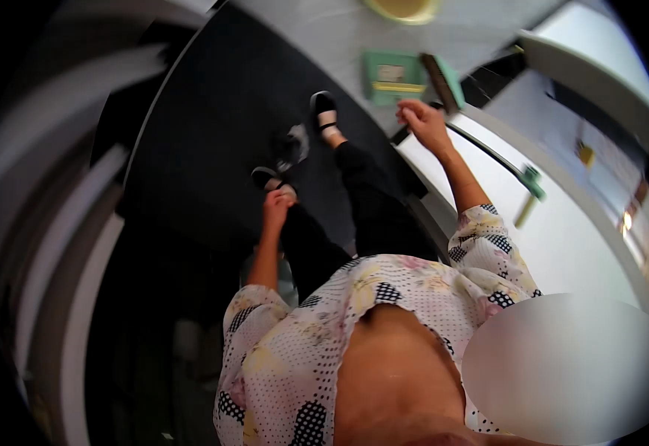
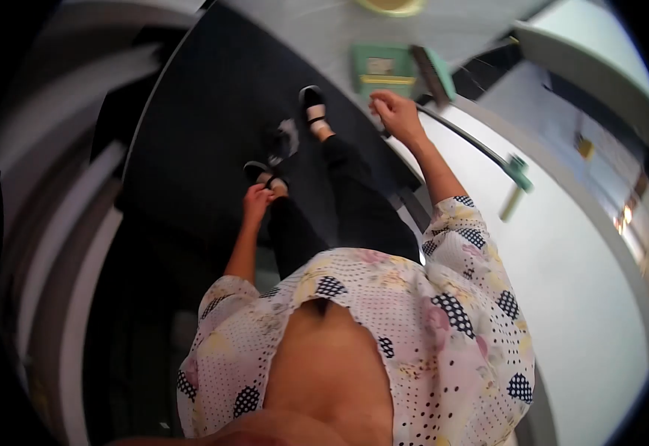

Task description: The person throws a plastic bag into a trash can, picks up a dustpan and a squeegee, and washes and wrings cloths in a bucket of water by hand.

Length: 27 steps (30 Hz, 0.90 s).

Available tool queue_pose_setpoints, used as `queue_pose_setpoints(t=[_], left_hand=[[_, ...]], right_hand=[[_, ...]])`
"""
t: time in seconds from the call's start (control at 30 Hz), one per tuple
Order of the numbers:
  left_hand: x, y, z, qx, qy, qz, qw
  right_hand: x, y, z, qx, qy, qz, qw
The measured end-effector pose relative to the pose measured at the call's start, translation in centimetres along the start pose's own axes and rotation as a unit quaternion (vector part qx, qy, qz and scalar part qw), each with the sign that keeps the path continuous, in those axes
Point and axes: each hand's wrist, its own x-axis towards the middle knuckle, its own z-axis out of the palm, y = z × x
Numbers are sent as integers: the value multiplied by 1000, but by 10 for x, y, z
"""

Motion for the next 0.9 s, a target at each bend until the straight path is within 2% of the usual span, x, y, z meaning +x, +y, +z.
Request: queue_pose_setpoints(t=[0.03, 0.07, 0.13, 0.17, 0.23, 0.33, 0.4, 0.43, 0.5, 0.53, 0.6, 0.67, 0.73, 0.77, 0.87, 0.9], left_hand=[[-19, -26, -23, -15, 5, -31, 999], [-33, -63, -53, -33, 22, -59, 997], [-42, -171, -109, -81, 67, -92, 990], [-41, -212, -121, -106, 104, -111, 983], [-10, -271, -138, -118, 125, -136, 976], [50, -382, -137, -151, 142, -153, 966], [87, -430, -137, -168, 138, -180, 960], [103, -461, -133, -188, 133, -184, 956], [134, -506, -123, -233, 120, -193, 946], [147, -528, -115, -220, 117, -195, 949], [166, -567, -104, -186, 106, -192, 958], [173, -576, -98, -202, 106, -201, 953], [173, -574, -92, -199, 91, -167, 961], [175, -560, -92, -192, 90, -197, 957], [161, -489, -107, -165, 62, -225, 958], [157, -457, -107, -200, 85, -246, 945]], right_hand=[[-4, 32, 72, -19, -53, 46, 997], [-3, 88, 151, -73, -107, 53, 990], [5, 170, 308, -223, -203, -2, 953], [16, 200, 373, -244, -239, 8, 940], [41, 287, 462, -284, -254, 32, 924], [81, 395, 575, -338, -223, -67, 912], [89, 437, 649, -396, -240, -140, 875], [92, 451, 687, -473, -294, -132, 820], [104, 533, 739, -553, -271, -354, 704], [111, 569, 760, -574, -252, -459, 629], [131, 619, 782, -610, -334, -390, 603], [139, 641, 785, -538, -418, -258, 685], [123, 659, 763, -453, -380, -226, 774], [113, 655, 742, -407, -401, -165, 804], [71, 565, 648, -242, -456, -32, 856], [59, 521, 612, -177, -479, 124, 851]])
